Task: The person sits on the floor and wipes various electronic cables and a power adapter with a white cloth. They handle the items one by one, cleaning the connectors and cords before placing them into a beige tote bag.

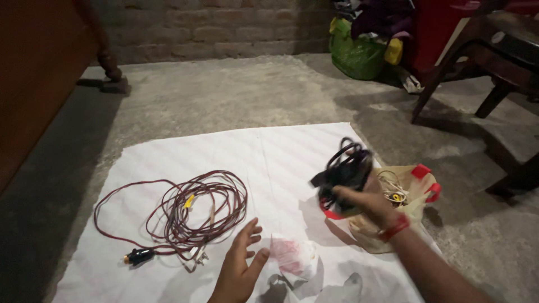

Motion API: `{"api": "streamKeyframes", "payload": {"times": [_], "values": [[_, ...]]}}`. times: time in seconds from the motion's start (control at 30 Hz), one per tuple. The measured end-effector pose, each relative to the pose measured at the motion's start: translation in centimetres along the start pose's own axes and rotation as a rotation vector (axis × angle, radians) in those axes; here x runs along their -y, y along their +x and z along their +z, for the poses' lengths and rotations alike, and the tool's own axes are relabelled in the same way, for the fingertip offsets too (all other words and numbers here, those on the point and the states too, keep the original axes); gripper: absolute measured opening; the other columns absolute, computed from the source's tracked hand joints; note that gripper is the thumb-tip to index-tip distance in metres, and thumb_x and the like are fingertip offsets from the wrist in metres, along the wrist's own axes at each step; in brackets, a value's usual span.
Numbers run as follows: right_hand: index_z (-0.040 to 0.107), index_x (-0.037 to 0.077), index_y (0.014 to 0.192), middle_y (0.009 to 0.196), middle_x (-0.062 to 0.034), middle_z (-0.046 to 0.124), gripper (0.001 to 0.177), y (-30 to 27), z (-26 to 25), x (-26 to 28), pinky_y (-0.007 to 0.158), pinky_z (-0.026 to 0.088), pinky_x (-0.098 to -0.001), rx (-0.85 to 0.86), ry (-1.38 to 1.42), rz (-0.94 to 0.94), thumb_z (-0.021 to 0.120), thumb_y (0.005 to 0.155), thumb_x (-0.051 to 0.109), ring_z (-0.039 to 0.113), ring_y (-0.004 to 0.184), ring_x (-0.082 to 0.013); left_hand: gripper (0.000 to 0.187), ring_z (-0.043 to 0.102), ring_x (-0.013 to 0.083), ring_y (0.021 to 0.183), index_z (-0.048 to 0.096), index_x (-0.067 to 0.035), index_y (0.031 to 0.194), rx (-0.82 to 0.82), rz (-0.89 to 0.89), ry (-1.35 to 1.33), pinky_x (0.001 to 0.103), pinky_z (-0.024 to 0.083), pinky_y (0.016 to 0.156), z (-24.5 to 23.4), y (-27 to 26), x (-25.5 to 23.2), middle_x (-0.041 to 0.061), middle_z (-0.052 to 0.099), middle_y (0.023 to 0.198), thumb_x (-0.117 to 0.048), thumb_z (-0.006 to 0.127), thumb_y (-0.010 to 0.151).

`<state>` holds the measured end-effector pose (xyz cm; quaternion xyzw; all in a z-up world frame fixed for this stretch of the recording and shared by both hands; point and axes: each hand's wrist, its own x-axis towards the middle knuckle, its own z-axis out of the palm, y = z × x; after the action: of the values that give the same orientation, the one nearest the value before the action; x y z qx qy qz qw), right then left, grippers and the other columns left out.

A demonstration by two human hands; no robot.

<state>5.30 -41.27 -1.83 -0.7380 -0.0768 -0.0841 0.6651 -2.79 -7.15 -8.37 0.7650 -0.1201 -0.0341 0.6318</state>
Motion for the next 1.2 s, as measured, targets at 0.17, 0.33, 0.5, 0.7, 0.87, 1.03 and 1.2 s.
{"api": "streamKeyframes", "payload": {"times": [0.17, 0.33, 0.5, 0.7, 0.87, 1.03, 1.2], "values": [[0.041, 0.002, 0.141, 0.121, -0.0139, 0.062, 0.094, 4.4, -10.4, 1.9, 0.092, 0.056, -0.0381, 0.058, -0.532, -0.289, 0.092, 0.064, 0.016, 0.064, 0.109, -0.0231, 0.049, 0.067, 0.0222, 0.122, 0.055, -0.010, 0.135, 0.108, -0.151, 0.009, 0.038, 0.056, 0.096, 1.8, 0.8, 0.3, 0.011, 0.067, 0.127, -0.029, 0.066, 0.090], [0.051, 0.015, 0.135, 0.109, -0.0159, 0.074, 0.094, 6.1, -13.8, 3.4, 0.089, 0.058, -0.0411, 0.216, -1.165, -0.051, 0.096, 0.054, 0.028, 0.073, 0.100, -0.0319, 0.028, 0.066, 0.0295, 0.112, 0.063, -0.005, 0.113, 0.267, 0.147, 0.163, 0.039, 0.051, 0.098, 7.6, 3.7, -2.0, 0.014, 0.066, 0.114, -0.020, 0.068, 0.090], [0.048, 0.023, 0.139, 0.108, -0.0133, 0.074, 0.092, 6.0, -12.2, 3.7, 0.088, 0.057, -0.0433, 0.518, -1.453, 0.133, 0.091, 0.058, 0.025, 0.071, 0.101, -0.0334, 0.021, 0.059, 0.0345, 0.126, 0.069, -0.008, 0.110, 0.381, 0.588, 0.588, 0.047, 0.045, 0.107, 19.5, 8.0, -4.4, 0.014, 0.065, 0.127, -0.020, 0.063, 0.094], [0.051, 0.028, 0.132, 0.110, -0.0038, 0.073, 0.085, 5.6, -9.2, 7.2, 0.085, 0.059, -0.0424, 0.718, -1.602, 0.408, 0.091, 0.058, 0.028, 0.076, 0.097, -0.0285, 0.025, 0.052, 0.0382, 0.130, 0.077, -0.014, 0.097, 0.418, 0.574, 0.990, 0.062, 0.026, 0.111, 27.5, 11.4, -5.6, 0.021, 0.063, 0.130, -0.021, 0.070, 0.074], [0.055, 0.028, 0.127, 0.109, -0.0052, 0.073, 0.072, 6.3, -9.4, 5.4, 0.089, 0.056, -0.0413, 0.922, -1.689, 0.349, 0.089, 0.064, 0.029, 0.072, 0.105, -0.0267, 0.018, 0.070, 0.0313, 0.107, 0.077, -0.015, 0.096, 0.561, 0.554, 0.842, 0.050, 0.048, 0.097, 29.2, 11.4, -5.5, 0.012, 0.075, 0.106, -0.012, 0.062, 0.086], [0.061, 0.030, 0.124, 0.116, -0.0064, 0.072, 0.050, 5.2, -10.6, -0.1, 0.094, 0.051, -0.0454, 1.032, -1.686, 0.130, 0.080, 0.077, 0.032, 0.067, 0.111, -0.0318, 0.014, 0.069, 0.0303, 0.095, 0.075, -0.011, 0.089, 0.525, 0.725, 0.829, 0.047, 0.052, 0.082, 28.2, 10.2, -5.4, 0.011, 0.072, 0.100, -0.010, 0.061, 0.089], [0.042, 0.024, 0.145, 0.134, -0.0088, 0.057, 0.087, 2.7, -11.5, -1.9, 0.094, 0.051, -0.0463, 1.048, -1.567, 0.072, 0.082, 0.069, 0.023, 0.060, 0.120, -0.0328, 0.012, 0.068, 0.0275, 0.093, 0.073, -0.008, 0.087, 0.454, 0.821, 0.793, 0.044, 0.053, 0.077, 27.1, 10.2, -5.6, 0.007, 0.070, 0.102, -0.008, 0.061, 0.087]]}}
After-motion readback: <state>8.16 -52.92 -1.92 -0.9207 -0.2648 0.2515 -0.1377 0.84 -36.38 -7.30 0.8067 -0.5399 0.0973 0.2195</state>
